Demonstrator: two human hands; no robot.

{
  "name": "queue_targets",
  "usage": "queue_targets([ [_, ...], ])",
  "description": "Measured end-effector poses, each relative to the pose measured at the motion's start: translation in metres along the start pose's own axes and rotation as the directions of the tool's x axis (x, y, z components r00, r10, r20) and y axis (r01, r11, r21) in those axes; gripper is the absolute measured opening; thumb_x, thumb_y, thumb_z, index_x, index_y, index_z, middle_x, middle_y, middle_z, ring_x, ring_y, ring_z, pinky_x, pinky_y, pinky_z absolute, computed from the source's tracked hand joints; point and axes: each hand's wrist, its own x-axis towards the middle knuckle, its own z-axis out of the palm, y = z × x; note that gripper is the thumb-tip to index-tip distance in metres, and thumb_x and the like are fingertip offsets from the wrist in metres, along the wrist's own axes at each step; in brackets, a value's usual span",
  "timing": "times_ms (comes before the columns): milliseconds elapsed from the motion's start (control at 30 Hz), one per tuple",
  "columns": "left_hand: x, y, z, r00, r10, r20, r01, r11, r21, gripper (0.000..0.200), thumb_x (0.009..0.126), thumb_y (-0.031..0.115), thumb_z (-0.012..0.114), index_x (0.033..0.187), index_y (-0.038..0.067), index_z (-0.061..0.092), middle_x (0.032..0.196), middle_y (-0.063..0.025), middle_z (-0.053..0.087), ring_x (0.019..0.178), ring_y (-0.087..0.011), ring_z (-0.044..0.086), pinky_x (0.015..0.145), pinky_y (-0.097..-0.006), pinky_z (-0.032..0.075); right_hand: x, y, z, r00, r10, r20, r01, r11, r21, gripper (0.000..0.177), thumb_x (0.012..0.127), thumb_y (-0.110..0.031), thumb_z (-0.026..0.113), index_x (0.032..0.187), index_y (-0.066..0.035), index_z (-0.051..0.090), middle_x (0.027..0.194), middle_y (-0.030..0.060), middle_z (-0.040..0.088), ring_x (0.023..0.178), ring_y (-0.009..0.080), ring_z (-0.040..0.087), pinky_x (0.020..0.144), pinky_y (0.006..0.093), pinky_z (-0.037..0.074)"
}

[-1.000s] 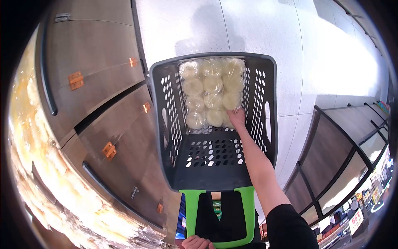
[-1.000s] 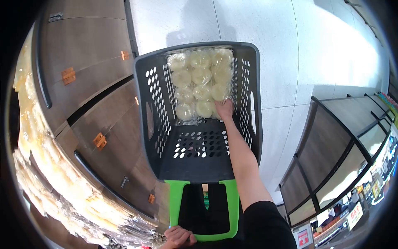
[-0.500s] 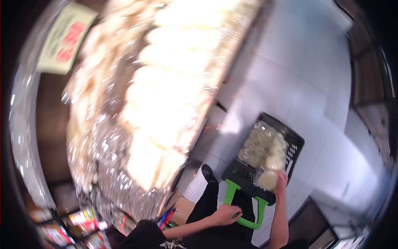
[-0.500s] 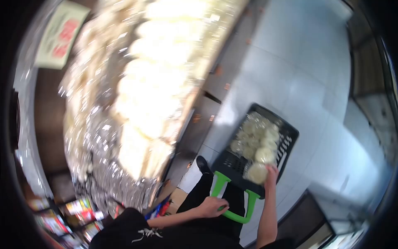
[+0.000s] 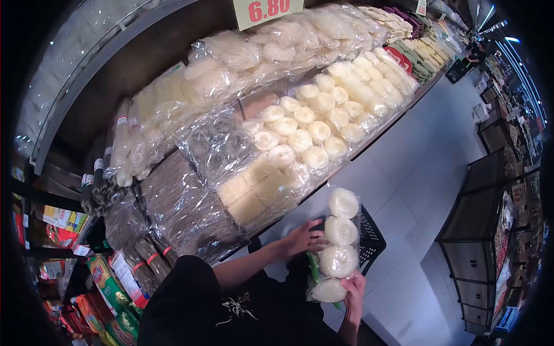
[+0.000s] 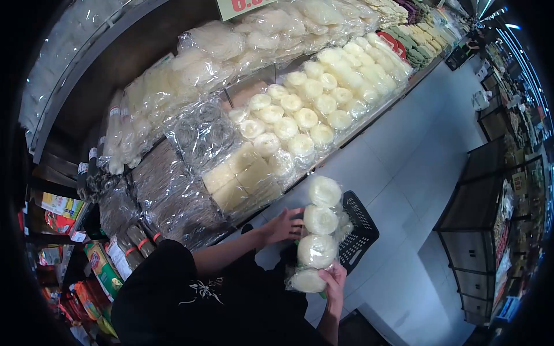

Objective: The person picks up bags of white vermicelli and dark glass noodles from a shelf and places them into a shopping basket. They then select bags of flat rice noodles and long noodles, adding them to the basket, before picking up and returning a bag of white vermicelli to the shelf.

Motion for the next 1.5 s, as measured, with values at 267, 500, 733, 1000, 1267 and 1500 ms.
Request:
queue_targets([
  [267, 0.025, 0.029, 0.018, 0.87, 0.401, -0.288, -0.409, 0.912, 0.037, 0.049, 0.095, 0.034, 0.06, 0.131, 0.003, 0.047, 0.119, -0.013, 0.061, 0.102, -0.0243, 0.064, 0.085, -0.0438, 0.056, 0.035, 0.012, -0.031, 0.914, 0.228, 0.337, -0.075, 0.908, -0.412, 0.021, 0.081, 0.0, 0.072, 0.096, -0.002, 0.059, 0.091, -0.0014, 0.061, 0.084, 0.0068, 0.053, 0.076, 0.0238, 0.042],
  [500, 0.061, 0.021, 0.042, 0.756, 0.474, -0.452, -0.47, 0.873, 0.13, 0.036, 0.097, 0.023, 0.057, 0.126, 0.002, 0.051, 0.112, -0.0119, 0.064, 0.099, -0.0228, 0.065, 0.085, -0.041, 0.055, 0.067, 0.004, -0.109, 0.789, 0.309, 0.531, -0.206, 0.947, -0.246, 0.068, 0.076, 0.002, 0.075, 0.137, -0.003, 0.046, 0.122, 0.0112, 0.062, 0.113, 0.0224, 0.059, 0.099, 0.0362, 0.046],
  [733, 0.082, 0.045, 0.051, 0.718, 0.556, -0.418, -0.585, 0.808, 0.069, 0.043, 0.097, 0.02, 0.057, 0.134, 0.005, 0.043, 0.121, -0.0134, 0.061, 0.108, -0.0259, 0.062, 0.092, -0.0418, 0.053, 0.09, 0.002, -0.135, 0.89, 0.369, 0.268, -0.393, 0.919, 0.037, 0.057, 0.081, -0.001, 0.07, 0.134, -0.001, 0.048, 0.12, 0.0123, 0.061, 0.112, 0.0227, 0.06, 0.097, 0.0345, 0.048],
  [1000, 0.11, 0.162, 0.036, 0.701, 0.571, -0.427, -0.573, 0.807, 0.139, 0.044, 0.097, 0.022, 0.058, 0.133, 0.002, 0.044, 0.123, -0.0142, 0.06, 0.112, -0.0266, 0.06, 0.095, -0.0434, 0.051, 0.191, 0.007, -0.063, 0.973, 0.094, -0.211, -0.042, 0.97, 0.239, 0.031, 0.09, -0.017, 0.068, 0.116, -0.001, 0.059, 0.105, 0.0067, 0.066, 0.092, 0.0166, 0.065, 0.078, 0.0282, 0.054],
  [1267, 0.188, 0.327, -0.075, 0.635, 0.576, -0.515, -0.652, 0.757, 0.043, 0.041, 0.092, 0.015, 0.065, 0.127, 0.0, 0.049, 0.116, -0.0172, 0.062, 0.1, -0.0308, 0.065, 0.084, -0.0484, 0.056, 0.368, -0.012, 0.041, 0.94, 0.101, -0.325, -0.064, 0.99, 0.122, 0.044, 0.084, -0.022, 0.076, 0.116, -0.004, 0.053, 0.096, 0.0074, 0.066, 0.08, 0.0148, 0.065, 0.069, 0.027, 0.052],
  [1500, 0.245, 0.382, -0.178, 0.394, 0.64, -0.66, -0.701, 0.673, 0.235, 0.041, 0.093, 0.014, 0.062, 0.126, -0.005, 0.046, 0.119, -0.0167, 0.059, 0.102, -0.0289, 0.063, 0.085, -0.0442, 0.054, 0.427, -0.002, 0.088, 0.892, -0.047, -0.449, 0.028, 0.998, -0.049, 0.053, 0.081, -0.01, 0.076, 0.122, -0.002, 0.045, 0.097, 0.0083, 0.057, 0.074, 0.0139, 0.058, 0.065, 0.028, 0.05],
])
